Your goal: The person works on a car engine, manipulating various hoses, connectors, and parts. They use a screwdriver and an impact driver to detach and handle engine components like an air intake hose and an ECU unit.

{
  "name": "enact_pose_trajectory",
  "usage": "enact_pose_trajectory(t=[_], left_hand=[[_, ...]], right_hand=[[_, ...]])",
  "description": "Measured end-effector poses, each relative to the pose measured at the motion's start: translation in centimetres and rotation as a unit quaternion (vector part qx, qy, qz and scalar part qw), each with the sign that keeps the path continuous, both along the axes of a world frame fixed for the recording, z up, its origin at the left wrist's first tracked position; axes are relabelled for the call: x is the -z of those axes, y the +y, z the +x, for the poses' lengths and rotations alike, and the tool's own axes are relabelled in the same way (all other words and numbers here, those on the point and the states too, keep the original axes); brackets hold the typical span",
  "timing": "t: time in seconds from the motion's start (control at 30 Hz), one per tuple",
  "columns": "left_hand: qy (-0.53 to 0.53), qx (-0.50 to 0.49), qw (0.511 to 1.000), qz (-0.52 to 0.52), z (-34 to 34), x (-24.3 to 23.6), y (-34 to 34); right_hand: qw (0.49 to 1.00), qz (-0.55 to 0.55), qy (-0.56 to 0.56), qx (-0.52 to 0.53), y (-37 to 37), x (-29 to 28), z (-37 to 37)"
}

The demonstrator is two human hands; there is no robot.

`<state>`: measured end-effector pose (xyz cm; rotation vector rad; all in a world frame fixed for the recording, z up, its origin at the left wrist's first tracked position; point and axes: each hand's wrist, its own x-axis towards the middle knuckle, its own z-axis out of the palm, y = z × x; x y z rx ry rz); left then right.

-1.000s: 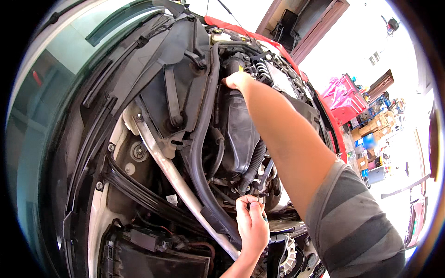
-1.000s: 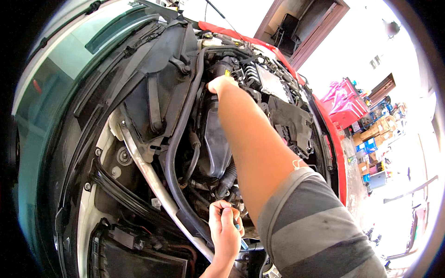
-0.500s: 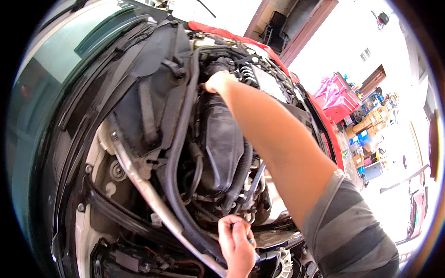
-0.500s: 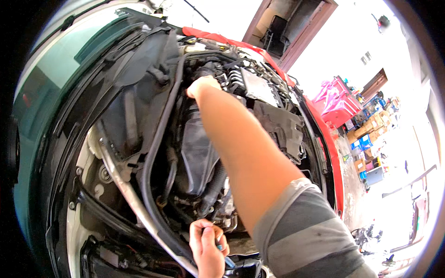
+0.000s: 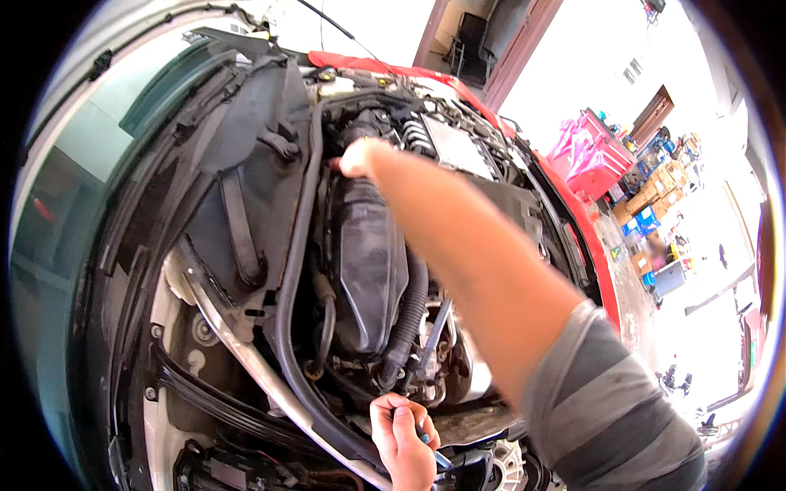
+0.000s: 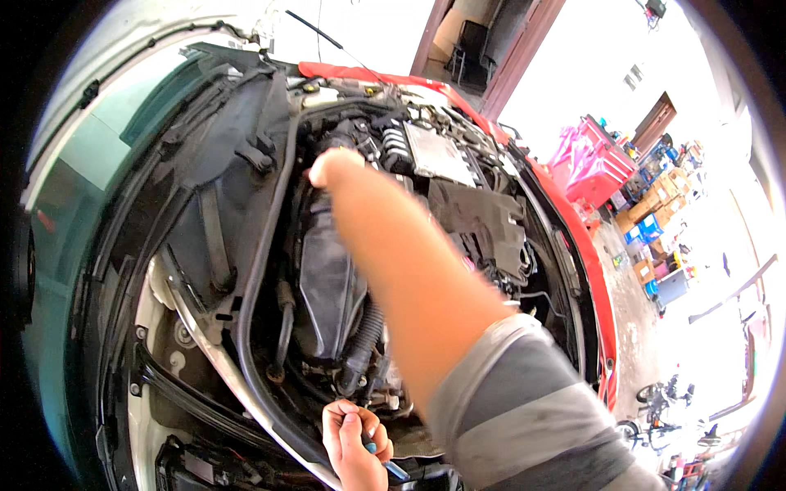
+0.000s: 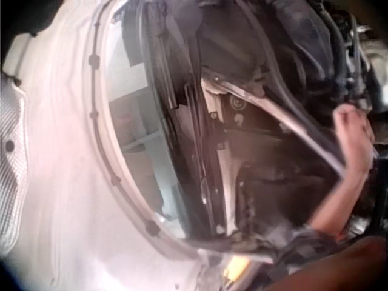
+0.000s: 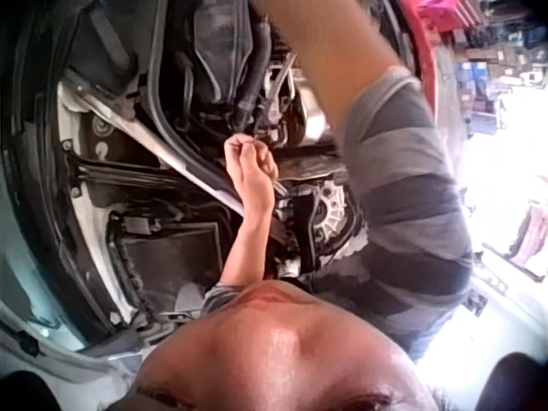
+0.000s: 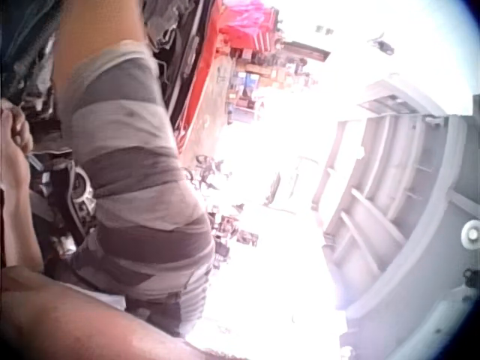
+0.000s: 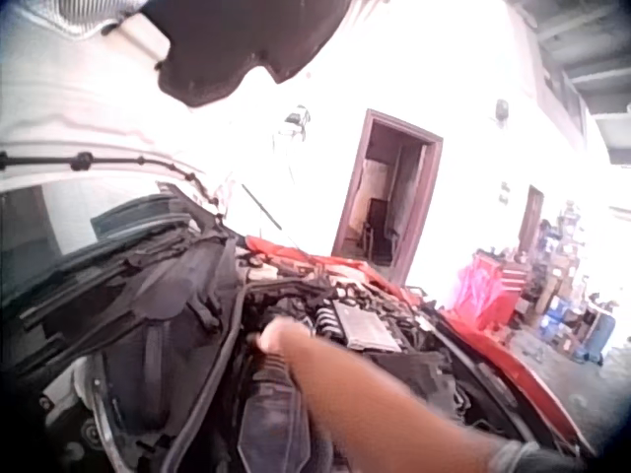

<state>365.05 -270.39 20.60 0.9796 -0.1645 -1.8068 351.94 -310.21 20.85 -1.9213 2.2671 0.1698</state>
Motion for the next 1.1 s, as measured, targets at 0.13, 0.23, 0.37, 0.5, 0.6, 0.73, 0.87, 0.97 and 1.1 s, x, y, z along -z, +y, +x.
enact_pose_trajectory(t=[0.13, 0.23, 0.37, 0.5, 0.6, 0.73, 0.87, 0.97, 1.1], left_hand=[[-0.007, 0.012, 1.0, 0.025, -0.3, 0.0, 0.6], [-0.002, -0.003, 1.0, 0.031, -0.4, 0.1, 0.8], [-0.003, -0.013, 1.0, 0.012, -0.3, 0.7, 0.9], [-0.009, -0.012, 1.0, 0.013, -0.4, 0.9, 0.7], [-0.019, -0.02, 1.0, 0.0, -0.5, 1.1, 0.7], [-0.012, -0.015, 1.0, 0.003, -0.6, 1.0, 0.9], [-0.01, -0.022, 1.0, -0.005, -0.7, 1.3, 0.9], [-0.01, -0.024, 1.0, -0.006, -0.9, 1.4, 1.0], [-0.004, -0.022, 1.0, -0.009, -0.8, 1.6, 0.9]], right_hand=[[0.991, -0.113, 0.031, -0.071, -2.1, -4.4, -7.9], [0.985, -0.087, 0.016, -0.147, -4.8, -2.0, -11.5], [0.979, -0.011, 0.054, -0.198, -5.5, -1.0, -11.4], [0.968, 0.008, 0.111, -0.224, -5.5, -1.8, -10.2], [0.967, 0.015, 0.124, -0.222, -5.1, -1.9, -8.5], [0.979, -0.048, 0.052, -0.189, -4.7, -1.5, -10.1], [0.95, -0.222, 0.077, -0.204, -2.3, -2.4, -9.6], [0.991, -0.103, -0.006, -0.081, 1.2, -3.7, -5.5], [0.917, -0.2, 0.097, -0.332, 1.5, -0.4, -3.4]])
